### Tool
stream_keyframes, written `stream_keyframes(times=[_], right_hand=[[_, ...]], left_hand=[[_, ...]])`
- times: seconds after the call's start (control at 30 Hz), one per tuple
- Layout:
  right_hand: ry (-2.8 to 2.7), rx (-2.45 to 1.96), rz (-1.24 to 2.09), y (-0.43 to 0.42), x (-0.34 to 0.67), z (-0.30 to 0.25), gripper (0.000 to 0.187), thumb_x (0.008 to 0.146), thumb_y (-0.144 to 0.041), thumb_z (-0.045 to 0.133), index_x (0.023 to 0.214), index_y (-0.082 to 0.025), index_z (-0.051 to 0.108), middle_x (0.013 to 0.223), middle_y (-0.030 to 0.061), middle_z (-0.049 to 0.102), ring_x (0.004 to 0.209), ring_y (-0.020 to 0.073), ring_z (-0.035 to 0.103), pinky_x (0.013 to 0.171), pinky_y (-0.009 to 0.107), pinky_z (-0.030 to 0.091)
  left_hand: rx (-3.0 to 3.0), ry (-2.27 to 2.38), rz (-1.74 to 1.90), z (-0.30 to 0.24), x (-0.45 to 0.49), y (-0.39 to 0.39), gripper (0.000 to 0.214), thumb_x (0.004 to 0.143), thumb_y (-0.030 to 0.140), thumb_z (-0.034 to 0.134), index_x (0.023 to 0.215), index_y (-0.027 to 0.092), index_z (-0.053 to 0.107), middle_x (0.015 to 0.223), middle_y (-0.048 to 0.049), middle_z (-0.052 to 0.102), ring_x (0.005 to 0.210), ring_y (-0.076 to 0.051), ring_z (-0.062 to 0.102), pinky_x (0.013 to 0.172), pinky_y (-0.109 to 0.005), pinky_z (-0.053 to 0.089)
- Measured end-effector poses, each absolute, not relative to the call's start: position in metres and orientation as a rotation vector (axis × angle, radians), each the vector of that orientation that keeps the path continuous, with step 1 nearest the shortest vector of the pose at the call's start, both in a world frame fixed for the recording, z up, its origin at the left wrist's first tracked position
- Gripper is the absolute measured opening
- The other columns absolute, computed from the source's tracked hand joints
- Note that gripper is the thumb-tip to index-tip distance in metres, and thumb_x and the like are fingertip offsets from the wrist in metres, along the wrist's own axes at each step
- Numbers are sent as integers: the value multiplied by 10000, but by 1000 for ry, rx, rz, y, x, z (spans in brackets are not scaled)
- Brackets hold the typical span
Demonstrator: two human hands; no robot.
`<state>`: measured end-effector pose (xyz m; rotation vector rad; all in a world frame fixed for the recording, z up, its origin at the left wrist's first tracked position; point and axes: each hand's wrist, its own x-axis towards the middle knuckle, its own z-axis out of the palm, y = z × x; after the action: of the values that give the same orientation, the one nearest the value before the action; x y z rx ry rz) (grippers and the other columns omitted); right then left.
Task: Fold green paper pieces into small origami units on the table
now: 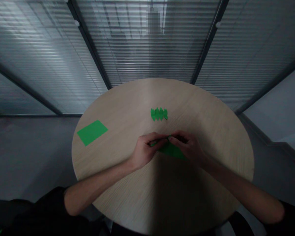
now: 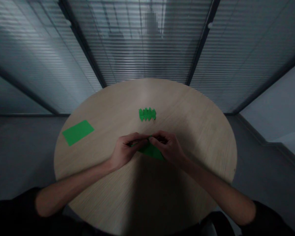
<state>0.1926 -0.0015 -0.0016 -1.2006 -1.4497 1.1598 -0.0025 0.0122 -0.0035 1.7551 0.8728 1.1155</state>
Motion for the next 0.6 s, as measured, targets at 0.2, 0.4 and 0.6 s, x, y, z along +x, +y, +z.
stream_keyframes(times=[0.2, 0.4, 0.6], right_hand=[[-1440, -1206, 1171, 0, 194, -2, 232, 829, -429, 714, 798, -199, 721, 724, 5, 669, 664, 151, 617, 606, 258, 485], [-1426, -1201, 1191, 0, 194, -3, 233, 830, -431, 708, 804, -199, 717, 735, 4, 660, 674, 149, 613, 619, 259, 482], [-1435, -1206, 1185, 1, 194, -3, 225, 831, -417, 703, 826, -193, 718, 737, 4, 661, 677, 148, 612, 622, 257, 481]], left_hand=[[1699, 896, 1075, -2, -1, 13, 196, 893, 255, 713, 1047, 158, 783, 941, -79, 792, 838, -192, 725, 726, -270, 571], [1645, 887, 1055, -1, 0, 13, 197, 893, 262, 706, 1039, 149, 776, 962, -85, 796, 852, -197, 737, 738, -274, 588], [1679, 904, 1050, -3, -1, 13, 197, 897, 257, 710, 1047, 152, 783, 962, -87, 797, 872, -206, 742, 760, -285, 591]])
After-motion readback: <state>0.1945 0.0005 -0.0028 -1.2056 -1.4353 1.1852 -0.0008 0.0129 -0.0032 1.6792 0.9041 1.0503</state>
